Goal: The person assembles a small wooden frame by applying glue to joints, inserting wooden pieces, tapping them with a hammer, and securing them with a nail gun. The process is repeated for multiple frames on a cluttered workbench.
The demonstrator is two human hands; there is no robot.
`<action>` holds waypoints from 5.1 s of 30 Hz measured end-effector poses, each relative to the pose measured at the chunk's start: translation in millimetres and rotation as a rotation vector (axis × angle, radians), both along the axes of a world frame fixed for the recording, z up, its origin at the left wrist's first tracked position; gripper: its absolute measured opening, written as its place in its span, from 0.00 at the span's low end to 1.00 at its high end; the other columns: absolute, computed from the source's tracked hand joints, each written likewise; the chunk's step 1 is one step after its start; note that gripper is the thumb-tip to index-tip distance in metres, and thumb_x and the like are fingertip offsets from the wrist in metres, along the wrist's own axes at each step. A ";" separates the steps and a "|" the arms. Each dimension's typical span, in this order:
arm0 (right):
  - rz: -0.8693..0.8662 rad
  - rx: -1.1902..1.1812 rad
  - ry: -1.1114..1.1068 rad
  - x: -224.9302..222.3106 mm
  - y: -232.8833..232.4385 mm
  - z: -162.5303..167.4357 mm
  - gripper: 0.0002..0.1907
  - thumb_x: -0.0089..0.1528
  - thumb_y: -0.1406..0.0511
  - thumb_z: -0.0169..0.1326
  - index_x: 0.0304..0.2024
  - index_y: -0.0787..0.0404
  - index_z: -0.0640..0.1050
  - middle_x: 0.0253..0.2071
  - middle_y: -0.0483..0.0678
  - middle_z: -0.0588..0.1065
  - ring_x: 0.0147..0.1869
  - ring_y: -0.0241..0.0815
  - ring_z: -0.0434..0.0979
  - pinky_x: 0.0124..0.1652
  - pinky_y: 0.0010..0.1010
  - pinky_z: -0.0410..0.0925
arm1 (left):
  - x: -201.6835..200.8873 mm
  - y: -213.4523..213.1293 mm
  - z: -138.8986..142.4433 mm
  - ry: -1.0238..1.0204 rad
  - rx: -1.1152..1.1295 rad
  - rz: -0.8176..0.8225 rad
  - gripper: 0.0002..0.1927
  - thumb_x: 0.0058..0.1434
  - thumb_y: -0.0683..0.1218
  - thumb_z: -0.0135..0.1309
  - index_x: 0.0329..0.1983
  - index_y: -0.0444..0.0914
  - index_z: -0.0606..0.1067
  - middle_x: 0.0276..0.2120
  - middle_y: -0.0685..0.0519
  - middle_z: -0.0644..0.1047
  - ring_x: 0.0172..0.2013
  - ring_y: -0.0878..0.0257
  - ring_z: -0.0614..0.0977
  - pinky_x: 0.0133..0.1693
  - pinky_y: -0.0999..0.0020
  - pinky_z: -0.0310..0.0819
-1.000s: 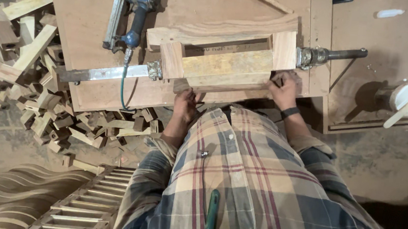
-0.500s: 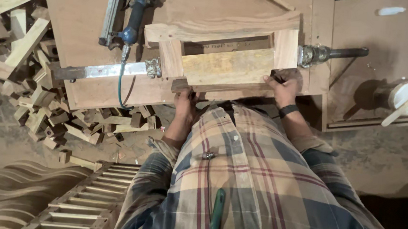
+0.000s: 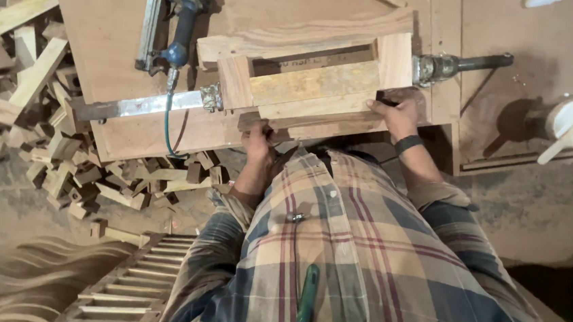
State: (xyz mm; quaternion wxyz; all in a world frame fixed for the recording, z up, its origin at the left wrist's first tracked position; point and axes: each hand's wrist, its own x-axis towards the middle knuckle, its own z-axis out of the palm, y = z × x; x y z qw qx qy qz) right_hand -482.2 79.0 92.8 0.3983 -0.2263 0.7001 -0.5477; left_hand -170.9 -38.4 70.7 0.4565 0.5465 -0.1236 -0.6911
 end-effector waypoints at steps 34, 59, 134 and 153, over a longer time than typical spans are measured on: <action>0.062 -0.022 0.189 0.2 11.6 -14.5 0.25 0.59 0.59 0.70 0.50 0.69 0.78 0.47 0.51 0.80 0.51 0.40 0.79 0.51 0.31 0.72 | 8.9 19.2 27.6 -0.116 0.061 -0.212 0.14 0.60 0.50 0.62 0.44 0.42 0.72 0.30 0.55 0.73 0.23 0.62 0.66 0.21 0.69 0.58; 0.771 0.001 1.534 -33.6 -29.8 120.8 0.33 0.58 0.60 0.67 0.65 0.59 0.77 0.69 0.51 0.72 0.73 0.48 0.69 0.69 0.45 0.62 | -23.7 -1.2 43.4 -0.096 -0.308 -0.172 0.27 0.67 0.57 0.57 0.54 0.32 0.67 0.43 0.47 0.78 0.42 0.57 0.82 0.46 0.57 0.80; 0.104 -0.186 0.366 -246.8 65.5 139.1 0.10 0.72 0.68 0.51 0.53 0.68 0.73 0.38 0.48 0.74 0.37 0.38 0.76 0.36 0.28 0.70 | -137.7 -38.8 121.0 -1.598 -1.482 -1.348 0.42 0.60 0.46 0.56 0.77 0.34 0.56 0.50 0.48 0.72 0.51 0.50 0.73 0.56 0.53 0.65; 0.124 0.294 0.030 -226.6 116.5 95.9 0.12 0.70 0.70 0.53 0.55 0.69 0.78 0.41 0.50 0.75 0.37 0.32 0.74 0.35 0.22 0.66 | -139.0 -43.1 131.5 -1.433 -1.523 -1.229 0.43 0.56 0.48 0.55 0.74 0.32 0.58 0.58 0.44 0.73 0.50 0.48 0.73 0.55 0.52 0.64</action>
